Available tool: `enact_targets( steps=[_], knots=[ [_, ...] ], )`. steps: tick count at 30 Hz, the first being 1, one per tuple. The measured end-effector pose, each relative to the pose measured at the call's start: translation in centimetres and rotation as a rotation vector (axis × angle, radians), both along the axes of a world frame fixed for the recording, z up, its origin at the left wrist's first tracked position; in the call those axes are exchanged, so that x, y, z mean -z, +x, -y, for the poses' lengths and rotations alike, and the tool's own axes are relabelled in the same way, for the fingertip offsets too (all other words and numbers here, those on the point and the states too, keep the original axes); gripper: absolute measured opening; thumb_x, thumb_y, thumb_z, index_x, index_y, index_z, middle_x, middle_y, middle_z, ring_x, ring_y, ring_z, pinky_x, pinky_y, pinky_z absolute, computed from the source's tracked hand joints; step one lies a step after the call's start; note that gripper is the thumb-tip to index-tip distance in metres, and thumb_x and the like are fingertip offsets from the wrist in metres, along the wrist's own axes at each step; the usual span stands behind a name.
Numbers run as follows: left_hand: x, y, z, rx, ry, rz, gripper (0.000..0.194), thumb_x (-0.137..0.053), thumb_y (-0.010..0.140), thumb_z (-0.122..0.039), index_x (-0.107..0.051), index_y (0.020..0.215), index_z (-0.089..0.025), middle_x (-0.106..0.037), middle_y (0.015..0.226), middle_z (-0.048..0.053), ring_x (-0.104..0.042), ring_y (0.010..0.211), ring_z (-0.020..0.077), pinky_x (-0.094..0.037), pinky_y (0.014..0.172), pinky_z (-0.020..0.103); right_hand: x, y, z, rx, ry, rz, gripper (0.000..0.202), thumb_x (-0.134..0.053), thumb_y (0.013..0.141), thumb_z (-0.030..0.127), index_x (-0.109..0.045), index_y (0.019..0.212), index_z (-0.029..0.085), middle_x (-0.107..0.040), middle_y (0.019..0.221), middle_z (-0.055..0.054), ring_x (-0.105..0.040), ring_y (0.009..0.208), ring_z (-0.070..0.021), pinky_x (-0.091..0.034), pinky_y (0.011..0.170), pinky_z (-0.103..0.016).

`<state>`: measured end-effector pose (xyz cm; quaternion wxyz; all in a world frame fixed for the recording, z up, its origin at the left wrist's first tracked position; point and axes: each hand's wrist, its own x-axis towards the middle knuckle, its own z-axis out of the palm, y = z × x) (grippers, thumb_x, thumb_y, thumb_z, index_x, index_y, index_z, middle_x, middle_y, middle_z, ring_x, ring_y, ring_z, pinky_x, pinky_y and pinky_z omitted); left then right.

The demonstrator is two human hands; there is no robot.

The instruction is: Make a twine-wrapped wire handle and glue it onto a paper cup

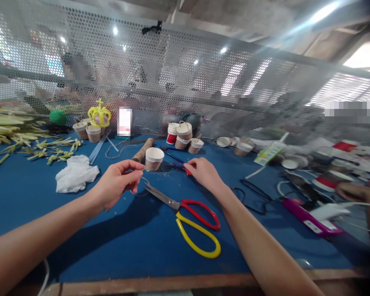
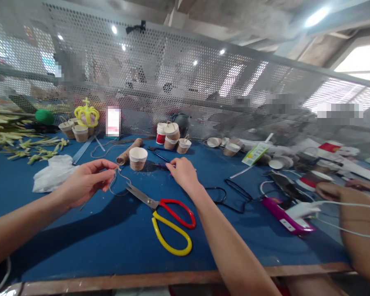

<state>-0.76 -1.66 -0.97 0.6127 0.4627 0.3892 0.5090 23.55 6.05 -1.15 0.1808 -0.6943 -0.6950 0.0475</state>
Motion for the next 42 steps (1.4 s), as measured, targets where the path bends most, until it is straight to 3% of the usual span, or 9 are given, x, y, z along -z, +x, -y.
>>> enact_targets(
  steps=[4, 7, 9, 13, 15, 18, 20, 28, 42],
  knots=[
    [-0.1, 0.1, 0.4, 0.049, 0.001, 0.012, 0.016, -0.064, 0.064, -0.020, -0.057, 0.077, -0.013, -0.052, 0.056, -0.004, -0.045, 0.044, 0.0045, -0.036, 0.041, 0.018, -2.3, -3.7, 3.6, -0.446, 0.099, -0.259, 0.038, -0.030, 0.087, 0.036, -0.062, 0.096, 0.016, -0.062, 0.098, -0.008, -0.056, 0.090, -0.0167, -0.041, 0.079, -0.028],
    [-0.3, 0.0, 0.5, 0.039, 0.019, 0.011, 0.016, -0.065, 0.064, -0.020, -0.057, 0.077, -0.013, -0.052, 0.057, -0.004, -0.046, 0.044, 0.0046, -0.037, 0.041, 0.017, -3.3, -5.7, 6.4, -0.660, 0.218, -0.332, 0.038, -0.035, 0.086, 0.038, -0.054, 0.112, 0.017, -0.051, 0.120, -0.009, -0.043, 0.112, -0.0209, -0.033, 0.092, -0.035],
    [-0.5, -0.3, 0.3, 0.001, 0.043, 0.017, 0.016, -0.065, 0.064, -0.019, -0.057, 0.076, -0.013, -0.052, 0.056, -0.004, -0.045, 0.043, 0.0044, -0.037, 0.041, 0.017, -3.6, -6.1, 8.0, -0.782, -0.011, -0.266, 0.036, -0.039, 0.085, 0.038, -0.056, 0.109, 0.017, -0.058, 0.109, -0.008, -0.052, 0.101, -0.0200, -0.039, 0.085, -0.034],
    [-0.6, -0.6, -0.2, -0.051, 0.075, 0.035, 0.014, -0.063, 0.066, -0.017, -0.056, 0.077, -0.014, -0.051, 0.053, -0.005, -0.045, 0.043, 0.0044, -0.037, 0.041, 0.017, -4.1, -5.3, 9.3, -1.052, -0.765, -0.234, 0.030, -0.054, 0.077, 0.034, -0.063, 0.098, 0.015, -0.067, 0.086, -0.007, -0.062, 0.075, -0.0161, -0.047, 0.065, -0.025],
    [-0.6, -0.6, -0.2, -0.033, 0.075, 0.035, 0.013, -0.063, 0.066, -0.017, -0.056, 0.077, -0.014, -0.051, 0.053, -0.005, -0.045, 0.043, 0.0041, -0.037, 0.041, 0.016, -4.1, -4.7, 8.9, -1.015, -0.799, -0.531, 0.027, -0.053, 0.078, 0.033, -0.062, 0.095, 0.014, -0.067, 0.084, -0.007, -0.062, 0.075, -0.0149, -0.047, 0.063, -0.024],
    [-0.6, -0.3, 0.1, 0.004, 0.054, 0.029, 0.014, -0.064, 0.065, -0.018, -0.057, 0.076, -0.014, -0.052, 0.055, -0.005, -0.045, 0.043, 0.0038, -0.038, 0.041, 0.017, -3.6, -4.5, 7.5, -0.732, -0.385, -1.027, 0.027, -0.046, 0.082, 0.037, -0.062, 0.079, 0.015, -0.062, 0.068, -0.002, -0.058, 0.058, -0.0091, -0.045, 0.053, -0.021],
    [-0.6, -0.1, 0.3, 0.025, 0.036, 0.016, 0.015, -0.065, 0.065, -0.019, -0.057, 0.076, -0.013, -0.052, 0.058, -0.005, -0.045, 0.043, 0.0037, -0.038, 0.041, 0.017, -2.8, -5.0, 6.9, -0.557, -0.182, -1.150, 0.026, -0.049, 0.080, 0.036, -0.063, 0.078, 0.014, -0.060, 0.068, -0.002, -0.054, 0.056, -0.0072, -0.042, 0.050, -0.019],
    [0.0, 0.2, 0.5, 0.054, 0.039, -0.039, 0.016, -0.064, 0.066, -0.022, -0.057, 0.077, -0.013, -0.052, 0.059, -0.004, -0.045, 0.044, 0.0041, -0.038, 0.041, 0.017, 0.0, -7.5, 7.5, -0.505, -0.367, -1.379, 0.030, -0.050, 0.079, 0.039, -0.066, 0.086, 0.014, -0.060, 0.080, -0.007, -0.051, 0.070, -0.0117, -0.041, 0.054, -0.024],
    [0.4, 0.5, 0.6, 0.066, 0.046, -0.074, 0.015, -0.063, 0.067, -0.022, -0.056, 0.077, -0.013, -0.051, 0.055, -0.005, -0.045, 0.041, 0.0042, -0.038, 0.042, 0.018, 0.6, -7.7, 7.5, -0.390, -0.391, -1.468, 0.021, -0.061, 0.071, 0.035, -0.061, 0.077, 0.014, -0.057, 0.068, 0.000, -0.050, 0.059, -0.0074, -0.038, 0.050, -0.020]
  ],
)
